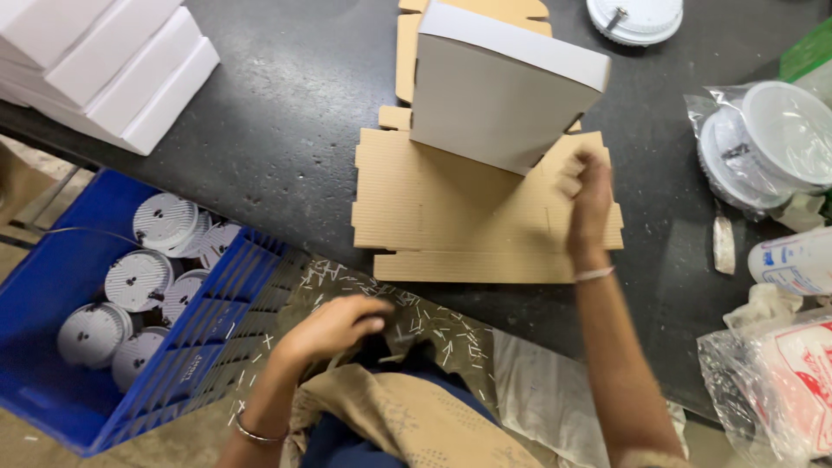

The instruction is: The person folds flat corrugated cardboard blanks into open boxes on a workbench, creasing the sides and tucking the flaps, and places a white inner box inside each one. They set a plastic-wrapped round light fixture into one finished box and stack completed boxes on the table.

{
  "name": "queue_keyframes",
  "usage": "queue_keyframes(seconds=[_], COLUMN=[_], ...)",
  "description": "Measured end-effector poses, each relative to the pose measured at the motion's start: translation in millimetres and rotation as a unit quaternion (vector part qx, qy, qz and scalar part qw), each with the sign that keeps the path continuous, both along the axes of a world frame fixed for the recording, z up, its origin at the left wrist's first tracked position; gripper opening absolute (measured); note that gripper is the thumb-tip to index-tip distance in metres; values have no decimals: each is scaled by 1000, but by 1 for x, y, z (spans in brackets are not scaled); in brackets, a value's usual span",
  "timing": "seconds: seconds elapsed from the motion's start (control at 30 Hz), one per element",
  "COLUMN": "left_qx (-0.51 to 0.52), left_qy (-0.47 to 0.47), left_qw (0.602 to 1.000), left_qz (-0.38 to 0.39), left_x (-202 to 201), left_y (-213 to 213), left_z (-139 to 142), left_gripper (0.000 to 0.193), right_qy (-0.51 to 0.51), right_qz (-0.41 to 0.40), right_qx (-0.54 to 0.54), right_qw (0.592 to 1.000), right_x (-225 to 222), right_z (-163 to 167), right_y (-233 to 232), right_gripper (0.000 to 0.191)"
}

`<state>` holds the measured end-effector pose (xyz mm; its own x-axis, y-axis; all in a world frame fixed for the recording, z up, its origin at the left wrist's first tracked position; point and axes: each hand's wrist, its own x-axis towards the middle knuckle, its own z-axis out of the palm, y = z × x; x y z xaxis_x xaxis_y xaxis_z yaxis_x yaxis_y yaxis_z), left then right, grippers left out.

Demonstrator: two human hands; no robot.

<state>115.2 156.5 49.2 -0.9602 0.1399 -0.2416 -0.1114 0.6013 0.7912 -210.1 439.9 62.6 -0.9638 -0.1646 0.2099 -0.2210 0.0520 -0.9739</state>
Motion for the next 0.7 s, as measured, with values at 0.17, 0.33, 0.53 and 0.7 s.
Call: queue_keyframes(seconds=[0.17, 0.33, 0.53, 0.7], left_qx=[212, 678, 634, 570], left_qy=[4, 2, -90, -51], left_qw=[961, 693, 705, 762], left_qz=[179, 245, 306, 303], left_x=[-19, -54, -93, -87], left_y=[6, 3, -3, -31], left_z=[10, 12, -2, -10], left_gripper=[45, 85, 97, 93], right_qy=[-110, -83, -232, -344], right_qz=[136, 171, 128, 72], right_qx=[-182, -248, -178, -139], right_qw=[968, 950, 948, 926], right_x=[-77, -43, 56, 80], right_z=[17, 3, -58, -44], right_y=[-6, -3, 0, 0], right_gripper=[60, 76, 60, 52])
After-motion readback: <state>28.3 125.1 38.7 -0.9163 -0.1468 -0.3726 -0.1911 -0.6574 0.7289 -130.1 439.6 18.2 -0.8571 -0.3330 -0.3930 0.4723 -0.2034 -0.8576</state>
